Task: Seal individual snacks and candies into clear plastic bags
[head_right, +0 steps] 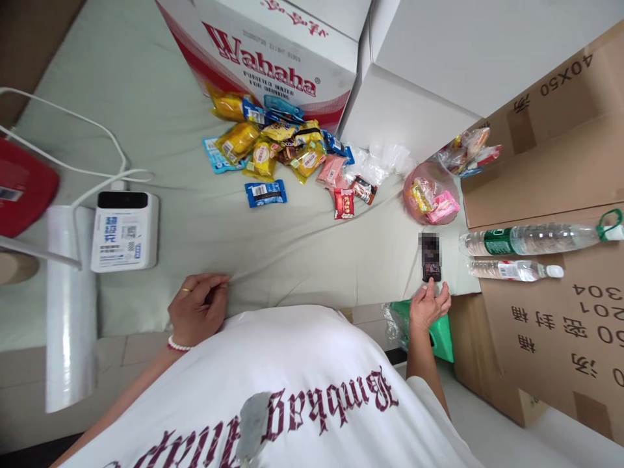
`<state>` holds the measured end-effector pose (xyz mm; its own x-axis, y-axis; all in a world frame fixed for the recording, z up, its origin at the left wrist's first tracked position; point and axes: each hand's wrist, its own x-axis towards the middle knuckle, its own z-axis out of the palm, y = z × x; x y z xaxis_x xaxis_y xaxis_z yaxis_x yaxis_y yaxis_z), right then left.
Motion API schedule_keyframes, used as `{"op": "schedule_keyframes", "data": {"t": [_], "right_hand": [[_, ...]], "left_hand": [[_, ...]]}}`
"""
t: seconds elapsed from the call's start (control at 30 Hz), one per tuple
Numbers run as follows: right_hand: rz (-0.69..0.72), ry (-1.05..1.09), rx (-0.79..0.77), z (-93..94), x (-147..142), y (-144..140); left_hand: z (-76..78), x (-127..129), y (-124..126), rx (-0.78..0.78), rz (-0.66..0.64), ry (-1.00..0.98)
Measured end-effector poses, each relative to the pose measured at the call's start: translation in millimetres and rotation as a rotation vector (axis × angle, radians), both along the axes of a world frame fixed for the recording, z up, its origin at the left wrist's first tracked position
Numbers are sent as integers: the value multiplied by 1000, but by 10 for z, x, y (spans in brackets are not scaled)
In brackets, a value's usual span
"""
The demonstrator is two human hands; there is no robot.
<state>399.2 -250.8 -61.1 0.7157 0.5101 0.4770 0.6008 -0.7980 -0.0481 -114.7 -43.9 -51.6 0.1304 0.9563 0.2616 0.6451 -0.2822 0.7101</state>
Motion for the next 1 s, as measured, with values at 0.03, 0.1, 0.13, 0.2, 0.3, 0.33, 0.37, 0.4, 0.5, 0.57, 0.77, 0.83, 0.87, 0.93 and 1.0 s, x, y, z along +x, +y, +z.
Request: {"op": "schedule_keyframes", "data": {"t": [0.03, 0.1, 0.13, 0.2, 0.3, 0.33, 0.37, 0.4, 0.5, 0.57, 0.77, 0.83, 0.87, 0.93, 1.0], "right_hand": [[5, -2, 0, 6, -6, -2], [15, -5, 5, 19, -17, -2], [22, -1, 5, 25, -22, 0], [36, 8, 4, 36, -27, 5], [34, 7, 14, 39, -26, 12], [34, 8, 13, 37, -24, 12], [37, 9, 8, 33, -21, 12], [38, 9, 4, 28, -18, 12], [34, 1, 8, 16, -7, 12], [42, 5, 3, 15, -1, 15], [38, 1, 6, 32, 3, 32], [41, 0, 1, 35, 0, 36], [41, -3, 2, 36, -2, 38], [48, -4, -1, 39, -6, 42], [57, -2, -3, 46, -11, 46]], "left_hand": [[-2, 0, 1, 5, 0, -2], [-7, -1, 3, 12, -3, -5], [-9, -1, 4, 9, -5, -4], [-10, -1, 6, -3, -3, 3], [-6, 1, 7, -13, 1, 17], [-2, 3, 8, -9, 0, 21], [2, 4, 8, -5, -3, 24], [6, 6, 9, 1, -6, 26], [13, 11, 9, 34, -16, 22], [12, 12, 10, 56, -20, 13], [5, 9, 6, 47, -20, 16], [3, 8, 5, 51, -18, 21], [2, 8, 5, 52, -17, 19], [-2, 7, 5, 42, -15, 12], [-7, 5, 6, 18, -11, 11]]}}
